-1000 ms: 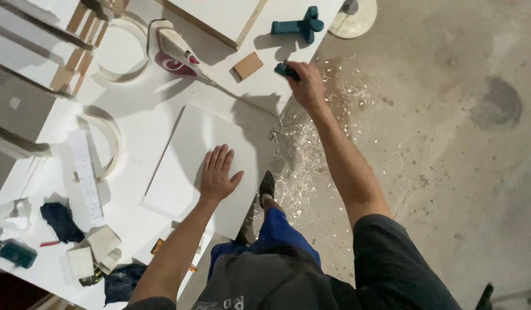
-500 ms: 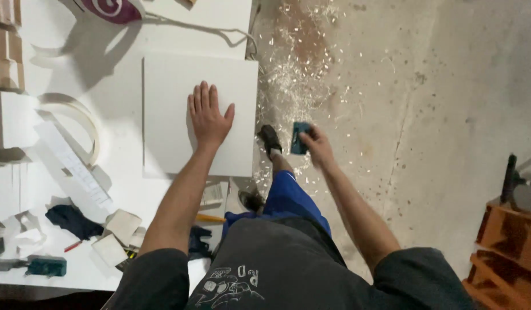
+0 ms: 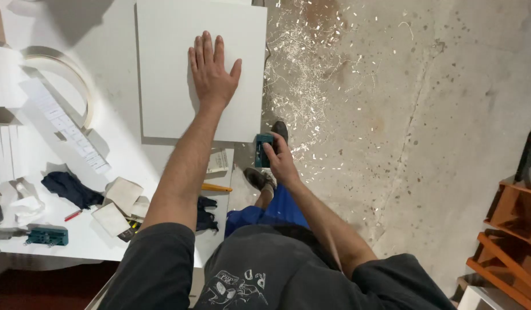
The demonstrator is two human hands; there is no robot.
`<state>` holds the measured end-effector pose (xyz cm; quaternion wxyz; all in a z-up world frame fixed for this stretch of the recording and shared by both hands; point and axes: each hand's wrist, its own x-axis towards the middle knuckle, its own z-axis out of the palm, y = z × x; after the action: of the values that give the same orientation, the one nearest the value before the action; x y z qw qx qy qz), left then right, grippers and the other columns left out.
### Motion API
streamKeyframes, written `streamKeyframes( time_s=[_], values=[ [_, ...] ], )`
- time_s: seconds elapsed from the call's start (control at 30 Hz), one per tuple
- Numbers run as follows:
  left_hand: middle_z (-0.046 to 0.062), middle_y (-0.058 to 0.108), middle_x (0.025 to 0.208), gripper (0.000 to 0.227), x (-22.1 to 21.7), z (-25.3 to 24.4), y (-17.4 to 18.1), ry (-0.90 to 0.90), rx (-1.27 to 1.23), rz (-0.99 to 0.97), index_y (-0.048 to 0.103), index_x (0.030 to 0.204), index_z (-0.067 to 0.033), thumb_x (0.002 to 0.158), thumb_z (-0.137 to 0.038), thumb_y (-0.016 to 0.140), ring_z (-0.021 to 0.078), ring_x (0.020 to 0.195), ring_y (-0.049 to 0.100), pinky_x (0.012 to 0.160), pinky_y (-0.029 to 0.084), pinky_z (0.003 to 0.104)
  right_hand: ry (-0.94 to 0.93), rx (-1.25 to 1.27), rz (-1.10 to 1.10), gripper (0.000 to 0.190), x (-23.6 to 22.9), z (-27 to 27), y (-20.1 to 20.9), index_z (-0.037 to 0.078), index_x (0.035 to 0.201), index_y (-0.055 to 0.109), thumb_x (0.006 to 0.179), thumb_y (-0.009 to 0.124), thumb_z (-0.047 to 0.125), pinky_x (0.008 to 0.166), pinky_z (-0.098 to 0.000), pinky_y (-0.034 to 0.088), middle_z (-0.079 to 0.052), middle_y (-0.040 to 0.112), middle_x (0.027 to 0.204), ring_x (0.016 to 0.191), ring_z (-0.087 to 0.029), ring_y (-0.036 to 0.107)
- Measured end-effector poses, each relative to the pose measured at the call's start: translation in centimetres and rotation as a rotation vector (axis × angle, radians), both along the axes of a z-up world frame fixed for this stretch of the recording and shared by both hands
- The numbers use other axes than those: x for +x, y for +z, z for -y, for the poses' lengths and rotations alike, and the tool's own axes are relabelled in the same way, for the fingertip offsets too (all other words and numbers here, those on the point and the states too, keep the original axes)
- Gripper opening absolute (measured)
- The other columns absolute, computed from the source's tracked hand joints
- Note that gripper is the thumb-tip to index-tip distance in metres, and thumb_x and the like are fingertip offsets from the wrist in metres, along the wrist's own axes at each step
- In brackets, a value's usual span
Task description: The person irons a white rectangular board on a workbench using a steam iron. They then pick up a sanding block and sand the edges of the board, followed by using a handheld sander to smooth the surface.
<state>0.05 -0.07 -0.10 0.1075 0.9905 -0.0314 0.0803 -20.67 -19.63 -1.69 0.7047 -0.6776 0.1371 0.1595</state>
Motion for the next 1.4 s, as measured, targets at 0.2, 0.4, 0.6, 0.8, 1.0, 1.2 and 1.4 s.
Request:
streamKeyframes(
  time_s=[0.2, 0.4, 0.6, 0.8, 1.0, 1.2, 1.4],
  values=[
    [0.018, 0.021, 0.169, 0.072, -0.4, 0.4, 1.7, 0.025, 0.033, -0.173, 0.034, 0.163, -0.0083, 0.110, -0.058, 0.040, 0.0335, 0.156, 0.016, 0.128, 0.009, 0.050, 0.020, -0.013, -0.227, 0.042, 1.8, -0.8, 3.9, 0.015, 0.139, 0.047, 0.100, 0.056, 0.029, 0.081, -0.0503, 0.068, -0.020, 0.060, 0.128, 0.107, -0.033, 0.067],
    [0.020, 0.024, 0.167, 0.071, -0.6, 0.4, 1.2, 0.013, 0.025, -0.106, 0.039, 0.161, -0.0060, 0.110, -0.055, 0.046, 0.0357, 0.155, 0.020, 0.128, 0.012, 0.052, -0.007, -0.088, -0.163, 0.037, 2.5, -1.1, 2.5, 0.015, 0.132, 0.049, 0.099, 0.059, 0.028, 0.066, -0.0417, 0.069, -0.018, 0.062, 0.114, 0.089, -0.028, 0.069],
    [0.022, 0.025, 0.167, 0.071, -0.8, 0.3, 0.5, -0.015, 0.024, -0.066, 0.040, 0.161, -0.0043, 0.109, -0.052, 0.050, 0.0377, 0.156, 0.018, 0.128, 0.013, 0.053, -0.032, -0.110, -0.195, 0.034, 4.1, -1.3, 2.2, 0.017, 0.130, 0.049, 0.099, 0.059, 0.029, 0.063, -0.0423, 0.069, -0.018, 0.058, 0.117, 0.088, -0.031, 0.069],
    [0.027, 0.044, 0.156, 0.064, -0.4, 0.2, -1.6, -0.078, 0.023, 0.206, 0.058, 0.148, -0.0111, 0.100, -0.053, 0.062, 0.0466, 0.147, 0.038, 0.121, 0.022, 0.062, -0.122, -0.162, 0.209, 0.036, 14.7, 0.4, -4.2, 0.008, 0.129, 0.059, 0.101, 0.071, 0.026, 0.078, -0.0414, 0.054, -0.016, 0.064, 0.095, 0.087, -0.024, 0.064],
    [0.027, 0.046, 0.154, 0.058, -0.2, 0.2, -0.7, -0.116, 0.049, 0.182, 0.058, 0.148, -0.0195, 0.100, -0.053, 0.057, 0.0476, 0.145, 0.041, 0.119, 0.027, 0.064, -0.160, -0.089, 0.326, 0.030, 29.5, 0.0, -0.3, 0.005, 0.124, 0.056, 0.103, 0.069, 0.024, 0.082, -0.0421, 0.054, -0.012, 0.063, 0.096, 0.089, -0.025, 0.061],
    [0.024, 0.039, 0.160, 0.052, -0.2, 0.3, 1.9, -0.155, 0.019, 0.126, 0.058, 0.149, -0.0144, 0.107, -0.045, 0.057, 0.0422, 0.150, 0.037, 0.123, 0.031, 0.060, -0.382, -0.068, 0.182, 0.034, 44.0, 4.0, -2.8, 0.010, 0.113, 0.055, 0.097, 0.060, 0.040, 0.073, -0.0437, 0.070, -0.011, 0.062, 0.109, 0.089, -0.025, 0.069],
    [0.025, 0.042, 0.158, 0.054, 0.0, 0.1, 1.5, -0.136, 0.008, 0.112, 0.058, 0.148, -0.0136, 0.103, -0.045, 0.059, 0.0433, 0.148, 0.039, 0.122, 0.032, 0.061, 0.133, -0.901, 0.548, 0.031, 54.1, 11.2, -4.7, 0.009, 0.134, 0.051, 0.108, 0.065, 0.019, 0.079, -0.0631, 0.053, -0.023, 0.054, 0.124, 0.101, -0.046, 0.058]
  ],
)
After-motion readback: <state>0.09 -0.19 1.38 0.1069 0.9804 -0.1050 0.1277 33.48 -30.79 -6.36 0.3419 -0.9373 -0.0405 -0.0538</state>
